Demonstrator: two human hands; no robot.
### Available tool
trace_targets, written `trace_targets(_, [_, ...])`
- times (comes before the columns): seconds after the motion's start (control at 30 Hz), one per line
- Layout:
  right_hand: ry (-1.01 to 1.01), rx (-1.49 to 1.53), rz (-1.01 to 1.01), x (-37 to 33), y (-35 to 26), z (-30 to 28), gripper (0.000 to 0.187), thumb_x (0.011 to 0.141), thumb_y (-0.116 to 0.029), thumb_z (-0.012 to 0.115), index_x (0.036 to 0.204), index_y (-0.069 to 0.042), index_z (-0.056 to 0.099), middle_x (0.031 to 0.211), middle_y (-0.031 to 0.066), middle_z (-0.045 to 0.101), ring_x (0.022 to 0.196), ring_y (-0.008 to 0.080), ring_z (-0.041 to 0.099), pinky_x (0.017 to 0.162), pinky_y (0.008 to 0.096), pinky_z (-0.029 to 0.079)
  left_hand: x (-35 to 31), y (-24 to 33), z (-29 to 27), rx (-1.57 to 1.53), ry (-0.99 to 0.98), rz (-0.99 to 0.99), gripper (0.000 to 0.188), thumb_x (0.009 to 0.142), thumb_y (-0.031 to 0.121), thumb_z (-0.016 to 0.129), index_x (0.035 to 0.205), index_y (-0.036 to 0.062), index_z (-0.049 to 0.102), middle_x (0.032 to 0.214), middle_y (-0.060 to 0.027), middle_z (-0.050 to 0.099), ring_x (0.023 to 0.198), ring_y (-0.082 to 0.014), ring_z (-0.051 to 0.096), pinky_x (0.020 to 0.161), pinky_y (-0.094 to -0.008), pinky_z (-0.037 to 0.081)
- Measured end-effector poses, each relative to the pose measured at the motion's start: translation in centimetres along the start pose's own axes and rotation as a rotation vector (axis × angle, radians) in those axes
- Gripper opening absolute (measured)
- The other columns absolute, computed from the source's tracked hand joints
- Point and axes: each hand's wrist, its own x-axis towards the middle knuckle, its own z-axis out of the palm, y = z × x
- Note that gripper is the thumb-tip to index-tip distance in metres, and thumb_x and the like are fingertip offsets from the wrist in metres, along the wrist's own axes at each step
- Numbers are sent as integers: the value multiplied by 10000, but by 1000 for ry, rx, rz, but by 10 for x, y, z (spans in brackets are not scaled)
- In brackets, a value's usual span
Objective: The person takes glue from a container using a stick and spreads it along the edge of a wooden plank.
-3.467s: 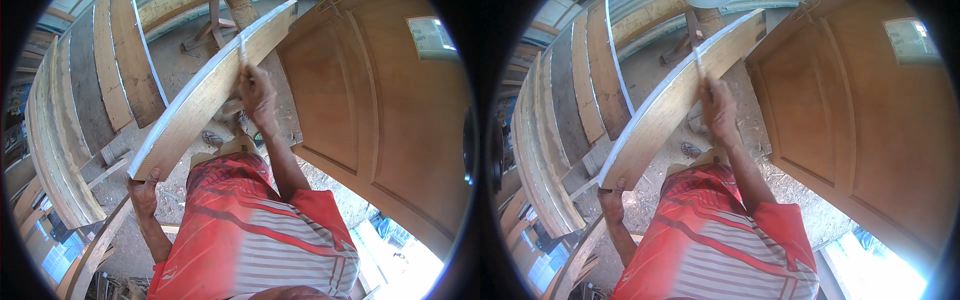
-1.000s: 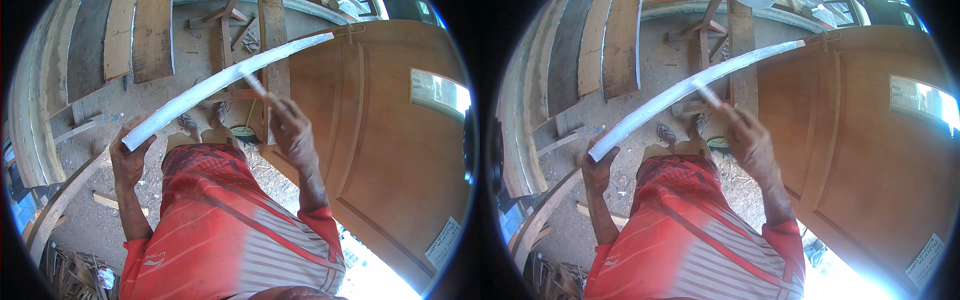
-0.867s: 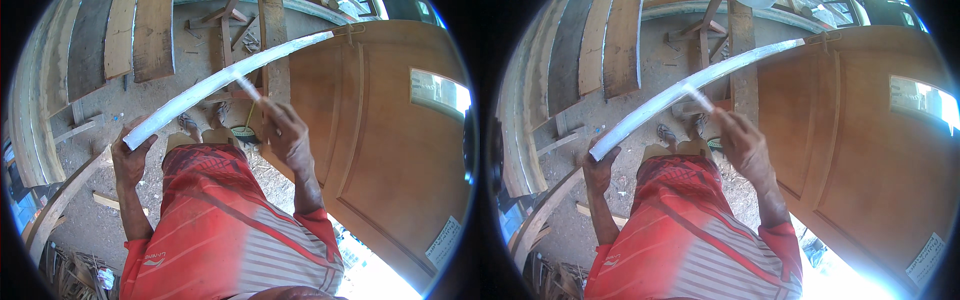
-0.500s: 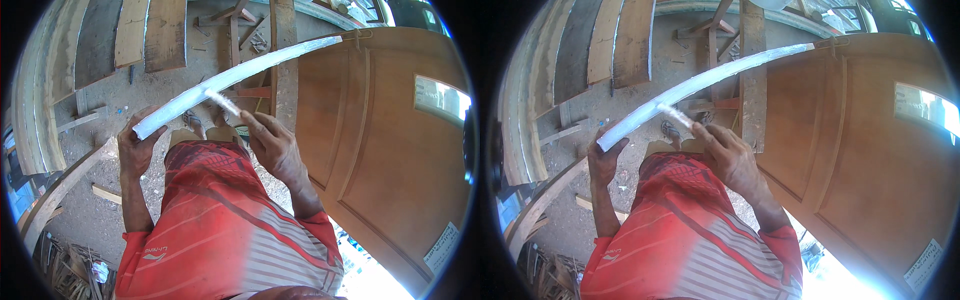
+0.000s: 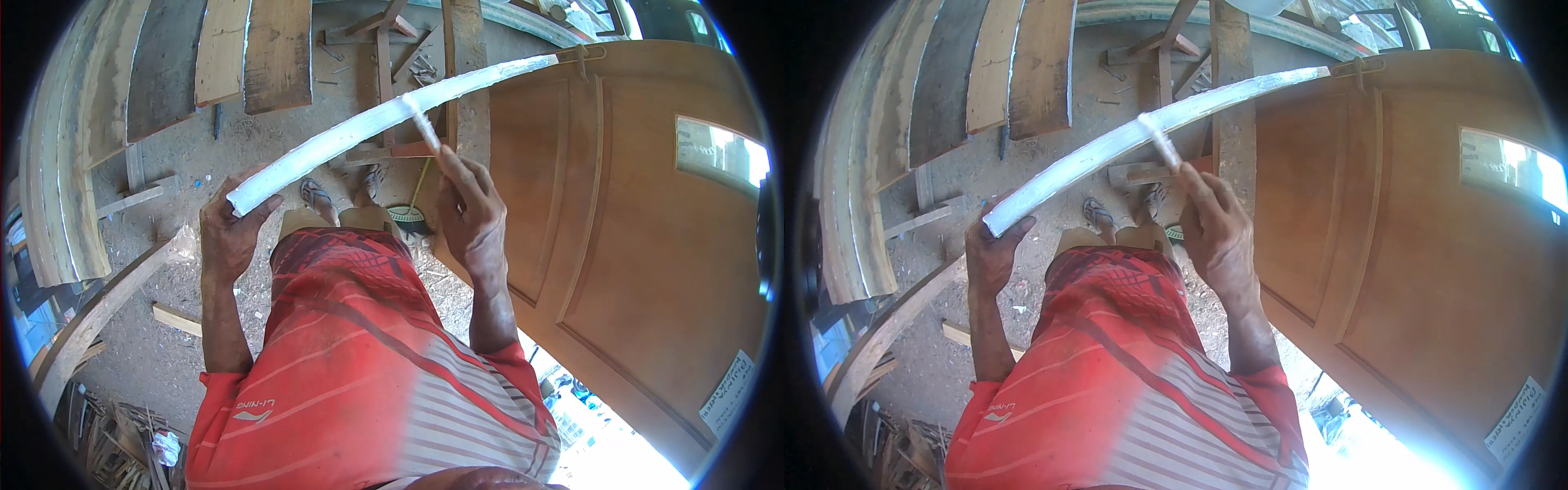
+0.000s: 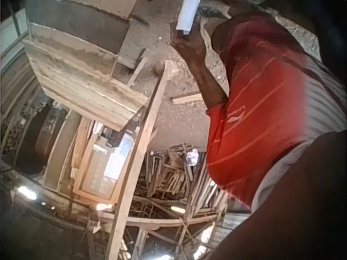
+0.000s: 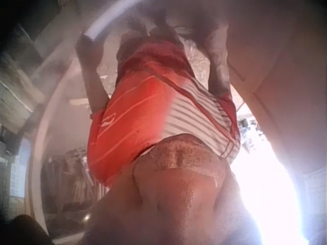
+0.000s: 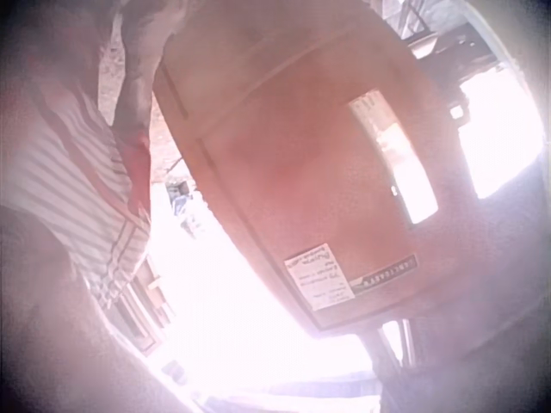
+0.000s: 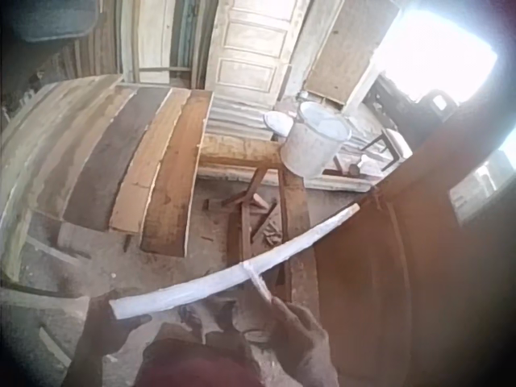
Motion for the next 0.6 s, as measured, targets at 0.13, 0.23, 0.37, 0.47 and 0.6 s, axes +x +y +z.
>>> trace_targets(0.13, [-6,-112,-179,-3,-16,16,602,830,50,702,1415,-74,631,1209,160,671,972,321,704,806,412,606,6,-2,-1,38,-14,-31,403,913,74,819,1299,45,706,1174,-101,767,1069,-161,712,909,-328,586])
trace_targets(0.23, [-109,-127,-259,-4,-27,15,617,829,-26,719,1436,-61,614,1231,135,645,976,301,672,849,411,592,6,-4,-3,38,-11,-51,411,913,78,824,1302,27,700,1165,-106,767,1065,-155,707,911,-327,582])
trace_targets(0.37, [-66,-280,-198,8,5,-2,608,846,-10,693,1445,-68,609,1228,134,645,1008,317,668,874,433,584,6,-13,-2,-16,1,-77,435,912,80,831,1318,17,690,1172,-101,761,1080,-160,700,930,-331,576])
trace_targets(0.47, [23,-383,-137,16,41,-15,599,859,-8,682,1448,-96,617,1218,134,656,1025,322,669,880,438,583,5,-8,-1,2,2,-96,441,915,83,831,1327,17,686,1178,-95,756,1096,-167,696,955,-330,568])
trace_targets(0.6, [76,-474,-45,31,83,-34,583,876,-4,674,1441,-142,631,1207,130,675,1056,325,675,895,436,584,5,-8,2,-79,20,-161,446,915,73,826,1333,13,682,1221,-101,742,1133,-176,683,979,-333,562])
